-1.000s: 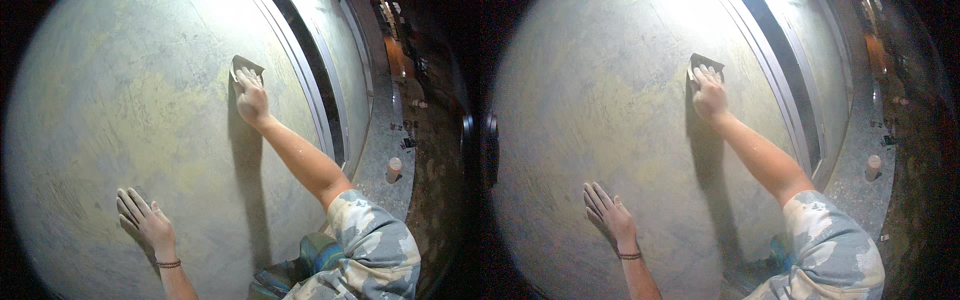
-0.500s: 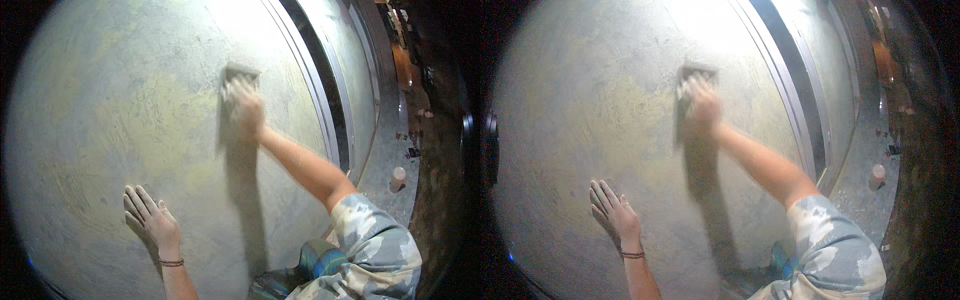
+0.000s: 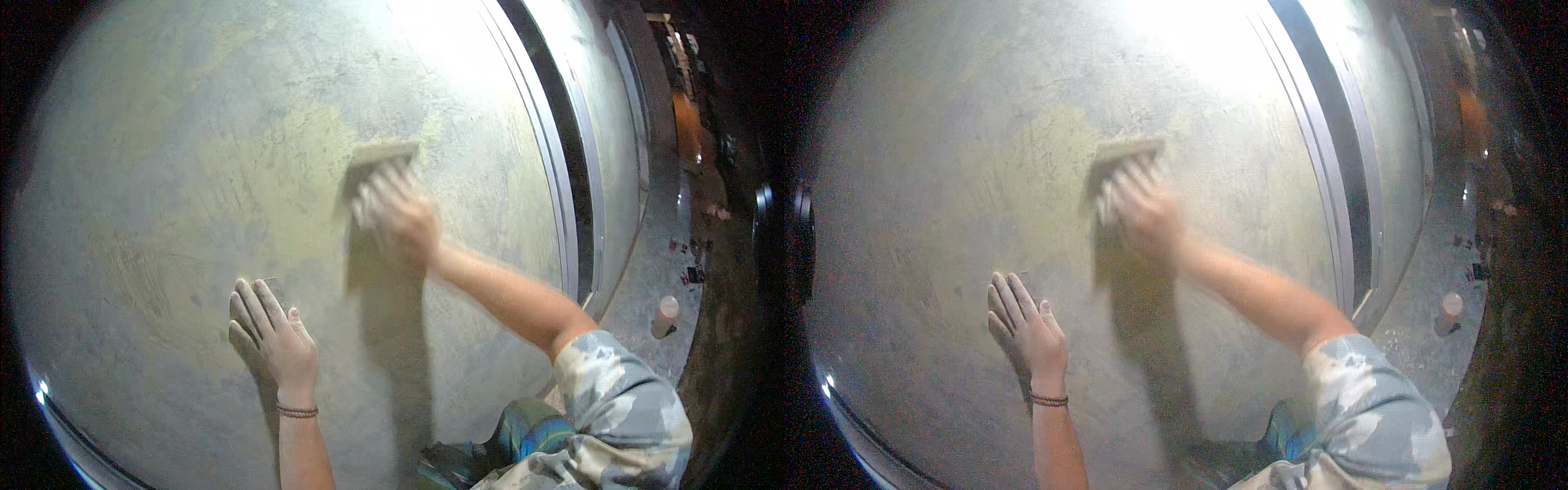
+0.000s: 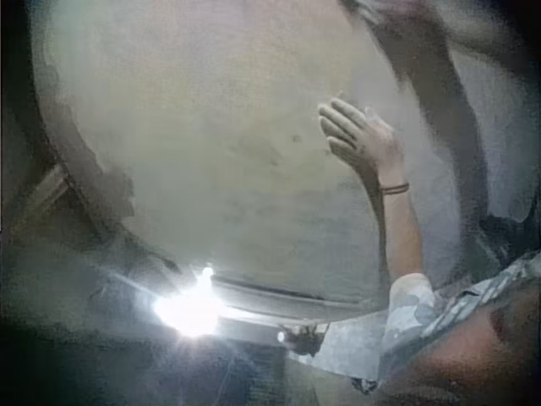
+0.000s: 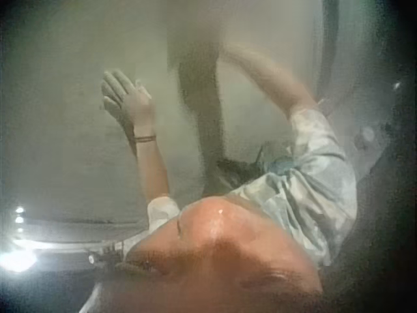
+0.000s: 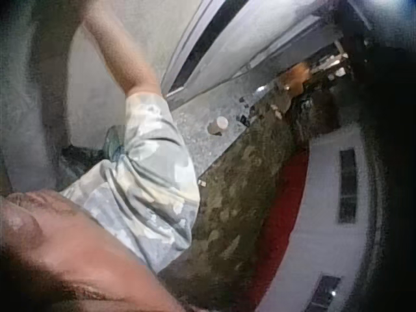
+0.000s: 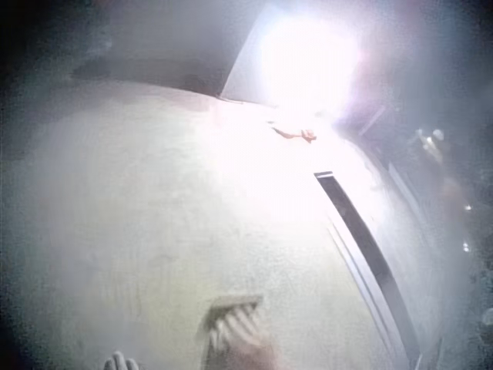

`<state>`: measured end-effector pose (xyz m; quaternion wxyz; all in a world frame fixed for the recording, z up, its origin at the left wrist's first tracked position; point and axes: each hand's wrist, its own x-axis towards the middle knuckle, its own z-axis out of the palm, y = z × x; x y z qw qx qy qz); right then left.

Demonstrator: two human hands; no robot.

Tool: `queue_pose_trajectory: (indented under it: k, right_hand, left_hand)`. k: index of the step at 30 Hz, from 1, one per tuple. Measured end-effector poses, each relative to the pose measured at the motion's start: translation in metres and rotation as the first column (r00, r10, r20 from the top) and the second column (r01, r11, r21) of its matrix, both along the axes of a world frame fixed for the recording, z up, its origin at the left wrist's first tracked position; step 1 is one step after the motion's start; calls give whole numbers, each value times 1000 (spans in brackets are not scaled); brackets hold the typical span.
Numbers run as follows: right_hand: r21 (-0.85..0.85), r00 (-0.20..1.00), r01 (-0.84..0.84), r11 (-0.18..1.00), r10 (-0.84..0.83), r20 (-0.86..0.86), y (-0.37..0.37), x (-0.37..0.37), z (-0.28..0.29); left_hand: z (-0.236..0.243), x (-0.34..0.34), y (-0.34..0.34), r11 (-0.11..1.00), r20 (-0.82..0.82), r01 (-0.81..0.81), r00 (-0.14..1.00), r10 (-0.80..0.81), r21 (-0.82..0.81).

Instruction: The person applies and smooths plaster onto an exterior wall using a trowel and a smaller finishing tool. They repeatedly spread material, scrape excess, and refine the surface around a window frame.

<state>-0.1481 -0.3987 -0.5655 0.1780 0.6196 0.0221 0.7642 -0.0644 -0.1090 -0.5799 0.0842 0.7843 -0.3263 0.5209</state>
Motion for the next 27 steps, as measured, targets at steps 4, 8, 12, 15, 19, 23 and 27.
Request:
queue_pose_trajectory:
  k: [4, 8, 12, 15, 19, 23, 27]
  right_hand:
    - [-182, 868, -122, 976, 17, -496, 53, -2, -29]
    - [73, 976, -69, 995, 82, -200, -9, -15, 26]
    - [154, 994, -58, 986, 71, -85, 27, 3, 20]
    - [-43, 902, -158, 987, 126, -412, 75, 21, -34]
    - [-73, 932, -109, 991, 76, -354, 37, -2, 8]
    - [213, 999, -35, 977, 36, 2, 10, -5, 57]
    - [-14, 974, -68, 998, 64, -217, 66, 36, -1]
  left_hand:
    - [1, 4, 1, 1000, -13, 31, 999, -31, -4]
    - [0, 9, 4, 999, -6, 42, 999, -42, -7]
    - [-2, 12, 8, 995, -20, 96, 995, -97, -18]
    - [-2, 14, 10, 985, -7, 163, 986, -164, -47]
    - [-1, 14, 11, 984, -25, 169, 985, -170, -63]
    - [-2, 16, 12, 989, -23, 136, 990, -137, -50]
    - [-6, 21, 17, 977, 20, 205, 979, -204, -60]
